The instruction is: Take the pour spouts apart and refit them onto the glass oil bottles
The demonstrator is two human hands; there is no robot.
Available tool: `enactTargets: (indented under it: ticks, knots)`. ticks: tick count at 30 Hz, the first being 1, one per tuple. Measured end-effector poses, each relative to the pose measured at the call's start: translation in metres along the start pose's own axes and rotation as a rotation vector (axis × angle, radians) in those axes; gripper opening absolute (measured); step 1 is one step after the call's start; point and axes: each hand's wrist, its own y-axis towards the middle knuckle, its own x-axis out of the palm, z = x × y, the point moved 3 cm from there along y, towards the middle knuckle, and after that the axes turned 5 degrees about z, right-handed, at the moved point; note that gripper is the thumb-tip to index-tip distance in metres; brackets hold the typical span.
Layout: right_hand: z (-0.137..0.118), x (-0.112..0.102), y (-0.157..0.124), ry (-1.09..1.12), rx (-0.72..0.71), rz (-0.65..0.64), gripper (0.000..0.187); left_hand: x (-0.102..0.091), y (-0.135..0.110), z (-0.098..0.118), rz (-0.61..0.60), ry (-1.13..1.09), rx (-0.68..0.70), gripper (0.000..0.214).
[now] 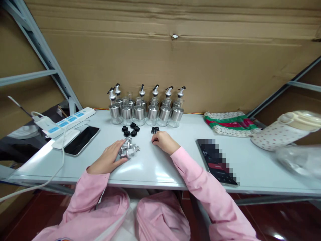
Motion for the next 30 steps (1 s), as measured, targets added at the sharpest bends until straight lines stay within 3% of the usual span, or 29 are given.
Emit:
enactTargets:
  ticks: [11, 20, 30]
  knots:
    - [0.003, -0.010, -0.020, 0.020, 0.019, -0.041, 0.015, 0.001, 0.000, 0.000, -0.003, -0.005, -0.007, 0.066]
    - [0.007, -0.018, -0.025, 0.058, 0.061, -0.097, 0.033, 0.000, -0.001, 0.001, -0.025, -0.004, -0.033, 0.067]
    - [0.008, -0.012, -0.021, 0.022, -0.018, -0.080, 0.025, 0.001, -0.001, -0.001, 0.000, -0.006, -0.013, 0.067]
